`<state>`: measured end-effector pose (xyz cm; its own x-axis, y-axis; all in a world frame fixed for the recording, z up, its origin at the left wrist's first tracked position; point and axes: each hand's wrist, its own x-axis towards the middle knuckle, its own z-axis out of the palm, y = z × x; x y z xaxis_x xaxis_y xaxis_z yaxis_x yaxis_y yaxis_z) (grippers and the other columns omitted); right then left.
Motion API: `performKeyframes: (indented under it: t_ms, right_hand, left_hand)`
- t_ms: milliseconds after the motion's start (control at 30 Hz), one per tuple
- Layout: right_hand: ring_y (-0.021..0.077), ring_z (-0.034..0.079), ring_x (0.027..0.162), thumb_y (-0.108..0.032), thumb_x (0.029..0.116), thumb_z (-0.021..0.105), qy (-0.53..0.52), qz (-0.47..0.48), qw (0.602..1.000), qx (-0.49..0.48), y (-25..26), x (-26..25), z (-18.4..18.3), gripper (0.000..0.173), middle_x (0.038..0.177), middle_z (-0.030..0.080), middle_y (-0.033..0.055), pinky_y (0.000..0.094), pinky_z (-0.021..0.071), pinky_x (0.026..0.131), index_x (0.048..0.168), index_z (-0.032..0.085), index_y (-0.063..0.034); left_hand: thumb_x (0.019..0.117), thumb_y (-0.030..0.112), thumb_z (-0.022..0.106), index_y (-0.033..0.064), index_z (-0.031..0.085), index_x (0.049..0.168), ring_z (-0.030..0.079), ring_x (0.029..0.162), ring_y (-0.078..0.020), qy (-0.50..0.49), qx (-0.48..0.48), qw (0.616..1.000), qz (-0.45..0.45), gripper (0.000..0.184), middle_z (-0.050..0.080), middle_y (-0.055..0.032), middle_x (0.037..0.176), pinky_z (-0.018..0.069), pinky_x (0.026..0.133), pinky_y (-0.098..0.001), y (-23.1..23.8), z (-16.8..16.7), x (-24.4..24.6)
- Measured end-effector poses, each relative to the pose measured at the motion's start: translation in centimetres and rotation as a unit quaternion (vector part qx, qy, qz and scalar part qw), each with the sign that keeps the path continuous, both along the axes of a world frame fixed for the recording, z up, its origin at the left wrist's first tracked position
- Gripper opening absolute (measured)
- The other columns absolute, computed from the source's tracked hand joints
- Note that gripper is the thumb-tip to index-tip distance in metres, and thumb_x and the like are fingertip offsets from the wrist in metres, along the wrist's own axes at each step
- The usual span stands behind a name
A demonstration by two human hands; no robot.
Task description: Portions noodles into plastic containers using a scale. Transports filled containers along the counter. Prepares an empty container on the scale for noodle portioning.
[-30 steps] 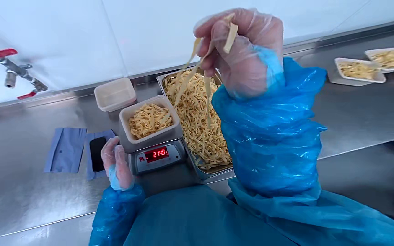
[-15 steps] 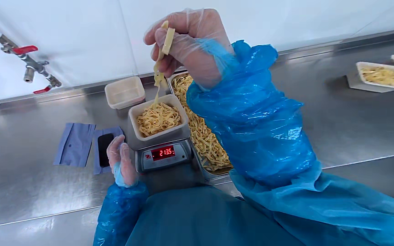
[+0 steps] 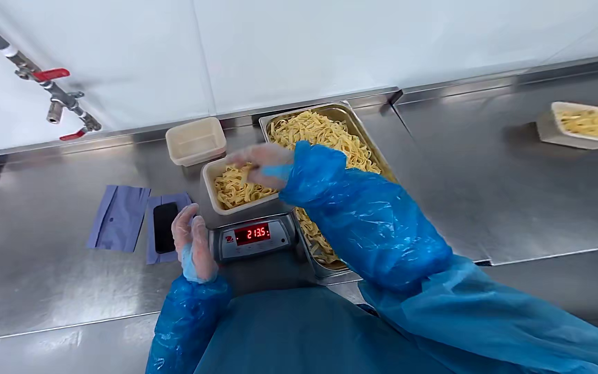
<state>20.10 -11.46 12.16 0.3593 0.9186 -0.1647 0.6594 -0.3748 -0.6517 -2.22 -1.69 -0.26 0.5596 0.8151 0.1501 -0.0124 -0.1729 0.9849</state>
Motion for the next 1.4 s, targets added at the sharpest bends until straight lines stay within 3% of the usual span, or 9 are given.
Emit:
performKeyframes:
  t_ms: [67,233,367,500,667,867,1000,1067,1400]
  right_hand:
    - [0.0326,0.06,0.129,0.001,0.0944,0.065,-0.036,0.062,0.994,-0.087,-0.2,0.3,0.6,0.07,0.155,0.051,0.0108,0.0534,0.0497,0.105,0.158,0.044,-0.0211]
    - [0.0201,0.07,0.099,-0.008,0.0943,0.061,-0.05,-0.058,0.987,0.138,-5.8,2.1,4.6,0.06,0.139,0.064,0.008,0.0397,0.0587,0.082,0.152,0.05,-0.0173]
    - [0.0119,0.068,0.092,-0.017,0.0982,0.056,-0.04,-0.186,0.967,0.17,-10.8,3.8,4.1,0.05,0.126,0.068,0.0073,0.0299,0.0572,0.076,0.148,0.053,-0.0157]
    - [0.0256,0.07,0.095,-0.019,0.1013,0.058,0.025,-0.285,0.955,0.081,-15.8,3.4,-1.7,0.044,0.124,0.069,0.0138,0.0478,0.0583,0.083,0.145,0.056,-0.0152]
    - [0.032,0.069,0.101,-0.019,0.1024,0.059,0.1,-0.409,0.907,0.028,-22.6,-1.0,-8.5,0.041,0.124,0.069,0.0173,0.0549,0.057,0.086,0.143,0.058,-0.0117]
    - [0.0237,0.071,0.092,-0.01,0.0989,0.062,0.116,-0.547,0.822,0.109,-26.9,-9.5,-11.9,0.037,0.116,0.072,0.015,0.0453,0.0606,0.081,0.136,0.063,-0.006]
    - [0.0185,0.071,0.102,-0.021,0.0985,0.062,0.171,-0.595,0.776,0.121,-29.0,-10.0,-11.8,0.041,0.119,0.072,0.0112,0.0383,0.0586,0.092,0.137,0.063,-0.0071]
    - [0.0168,0.071,0.101,-0.021,0.0978,0.061,0.17,-0.614,0.758,0.136,-30.3,-9.7,-11.6,0.04,0.116,0.073,0.0098,0.0371,0.0583,0.091,0.135,0.065,-0.0071]
    - [0.0145,0.07,0.088,-0.022,0.0955,0.058,0.142,-0.709,0.655,0.217,-45.9,-4.2,-14.5,0.039,0.105,0.074,0.0059,0.0357,0.0592,0.079,0.13,0.068,-0.0084]
  left_hand:
    - [0.1024,0.024,0.05,0.0087,0.062,0.132,0.052,0.133,-0.0198,-0.005,0.0,1.0,0.001,0.035,0.056,-0.0076,0.144,0.0477,0.107,-0.0392,0.1,0.1,0.1]
    - [0.1027,0.027,0.05,0.0074,0.06,0.134,0.056,0.126,-0.0168,0.002,-0.024,1.0,0.003,0.038,0.058,-0.0071,0.139,0.0491,0.104,-0.0371,0.5,0.5,-0.1]
    - [0.1068,0.029,0.045,0.0082,0.058,0.135,0.065,0.087,-0.0067,0.078,-0.042,0.995,-0.036,0.037,0.07,-0.0034,0.112,0.0515,0.072,-0.0224,1.8,2.0,1.0]
    - [0.1046,0.036,0.053,0.0139,0.057,0.137,0.058,0.059,-0.0082,0.182,-0.084,0.977,-0.074,0.039,0.068,-0.0022,0.09,0.0485,0.053,-0.023,3.2,3.9,3.7]
    - [0.0999,0.043,0.062,0.0205,0.055,0.142,0.057,0.06,-0.011,0.279,-0.088,0.946,-0.137,0.048,0.07,-0.0046,0.098,0.0479,0.053,-0.0273,4.7,3.9,6.5]
    - [0.1003,0.021,0.053,0.0129,0.049,0.145,0.068,0.078,-0.0177,0.25,-0.001,0.928,-0.275,0.046,0.069,-0.0124,0.108,0.0587,0.062,-0.0372,3.5,4.4,10.7]
    - [0.1069,0.02,0.049,0.0092,0.042,0.149,0.064,0.068,-0.0179,0.265,0.027,0.902,-0.34,0.044,0.065,-0.016,0.106,0.0549,0.056,-0.0351,-3.7,8.4,18.7]
    - [0.1085,0.023,0.047,0.0104,0.041,0.15,0.067,0.079,-0.0278,0.288,0.049,0.878,-0.379,0.043,0.064,-0.0221,0.111,0.0576,0.068,-0.0469,-8.8,9.4,23.6]
    - [0.1087,0.026,0.044,0.0104,0.042,0.149,0.069,0.073,-0.0323,0.323,0.083,0.818,-0.469,0.044,0.067,-0.0236,0.102,0.0593,0.068,-0.0489,-36.4,2.1,42.5]
